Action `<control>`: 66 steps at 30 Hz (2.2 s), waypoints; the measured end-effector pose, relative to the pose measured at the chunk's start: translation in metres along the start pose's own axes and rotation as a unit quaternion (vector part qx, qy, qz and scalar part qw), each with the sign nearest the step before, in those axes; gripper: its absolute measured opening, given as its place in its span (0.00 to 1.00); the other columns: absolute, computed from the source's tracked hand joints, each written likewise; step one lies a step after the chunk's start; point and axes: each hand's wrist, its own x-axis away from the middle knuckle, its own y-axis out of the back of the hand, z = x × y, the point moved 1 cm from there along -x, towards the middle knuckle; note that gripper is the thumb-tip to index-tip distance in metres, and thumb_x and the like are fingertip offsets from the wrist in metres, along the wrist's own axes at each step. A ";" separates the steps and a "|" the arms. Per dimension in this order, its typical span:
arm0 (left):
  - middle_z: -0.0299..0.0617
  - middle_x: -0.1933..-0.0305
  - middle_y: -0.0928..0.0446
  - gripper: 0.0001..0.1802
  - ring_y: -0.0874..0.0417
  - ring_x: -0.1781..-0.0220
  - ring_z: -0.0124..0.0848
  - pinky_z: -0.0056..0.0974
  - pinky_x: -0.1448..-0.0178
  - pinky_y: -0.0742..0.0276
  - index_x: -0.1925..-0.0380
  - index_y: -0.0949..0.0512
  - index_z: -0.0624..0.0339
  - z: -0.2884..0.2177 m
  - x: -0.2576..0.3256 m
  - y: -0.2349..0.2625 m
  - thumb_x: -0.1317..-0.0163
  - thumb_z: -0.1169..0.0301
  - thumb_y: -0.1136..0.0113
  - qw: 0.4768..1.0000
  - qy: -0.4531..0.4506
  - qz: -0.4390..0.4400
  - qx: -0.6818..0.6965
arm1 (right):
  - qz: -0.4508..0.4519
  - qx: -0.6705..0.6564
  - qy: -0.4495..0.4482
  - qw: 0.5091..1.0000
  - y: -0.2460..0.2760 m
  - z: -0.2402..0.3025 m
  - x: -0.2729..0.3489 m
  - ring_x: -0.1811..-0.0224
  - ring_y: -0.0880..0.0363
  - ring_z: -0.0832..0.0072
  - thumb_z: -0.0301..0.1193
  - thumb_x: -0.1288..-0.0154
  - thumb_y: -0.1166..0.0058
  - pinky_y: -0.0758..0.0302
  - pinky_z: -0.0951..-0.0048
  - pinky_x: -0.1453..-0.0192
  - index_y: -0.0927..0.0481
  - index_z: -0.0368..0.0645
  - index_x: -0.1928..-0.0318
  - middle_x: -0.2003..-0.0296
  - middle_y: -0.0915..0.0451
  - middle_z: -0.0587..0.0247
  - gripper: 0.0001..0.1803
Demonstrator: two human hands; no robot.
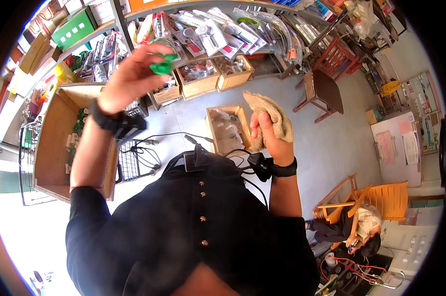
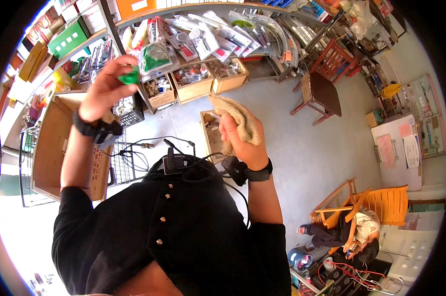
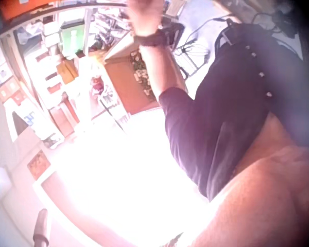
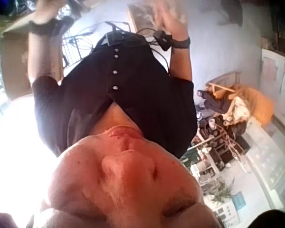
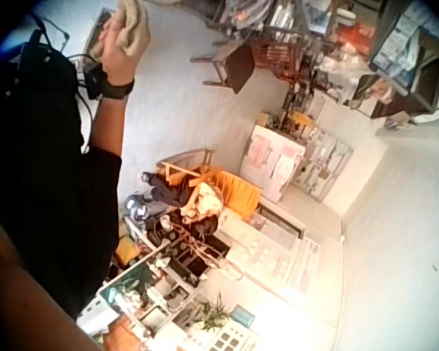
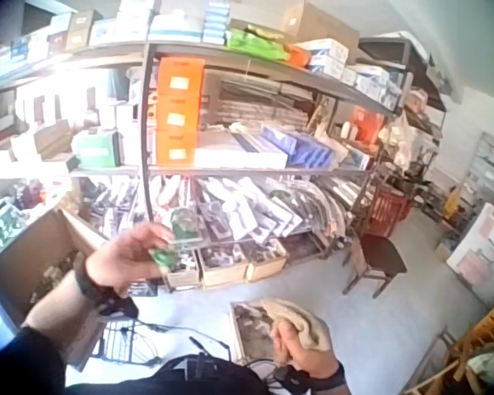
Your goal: The person cleans small green and white plastic caps and cylinders using a cloth and then places them into a wooden crate.
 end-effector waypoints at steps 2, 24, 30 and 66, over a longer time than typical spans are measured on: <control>0.32 0.55 0.26 0.22 0.26 0.52 0.20 0.26 0.48 0.28 0.47 0.31 0.58 0.010 -0.016 -0.035 0.42 0.82 0.40 0.997 -0.012 0.045 0.060 | 0.008 0.049 0.042 0.998 -0.004 0.008 -0.005 0.74 0.25 0.79 0.30 0.34 0.48 0.28 0.76 0.68 0.25 0.37 0.51 0.70 0.22 0.64 0.14; 0.38 0.54 0.22 0.20 0.22 0.52 0.25 0.33 0.45 0.25 0.47 0.28 0.67 0.042 -0.024 -0.124 0.41 0.81 0.41 0.983 0.079 0.098 0.136 | 0.033 0.256 0.327 0.909 0.023 0.004 0.001 0.70 0.25 0.61 0.39 0.50 0.41 0.30 0.64 0.67 0.27 0.48 0.43 0.71 0.26 0.59 0.31; 0.40 0.51 0.24 0.21 0.23 0.49 0.29 0.34 0.43 0.29 0.48 0.28 0.68 0.055 -0.013 -0.112 0.43 0.79 0.40 0.986 0.070 0.115 0.093 | 0.073 0.280 0.273 0.918 0.021 0.011 0.011 0.66 0.24 0.61 0.33 0.50 0.42 0.30 0.65 0.64 0.27 0.57 0.41 0.68 0.25 0.62 0.31; 0.40 0.52 0.23 0.20 0.23 0.50 0.28 0.34 0.43 0.30 0.47 0.28 0.66 0.059 -0.018 -0.114 0.40 0.77 0.41 0.983 0.073 0.127 0.113 | 0.046 0.274 0.271 0.922 0.023 -0.005 0.006 0.64 0.23 0.64 0.30 0.51 0.41 0.29 0.67 0.63 0.28 0.59 0.40 0.67 0.24 0.64 0.33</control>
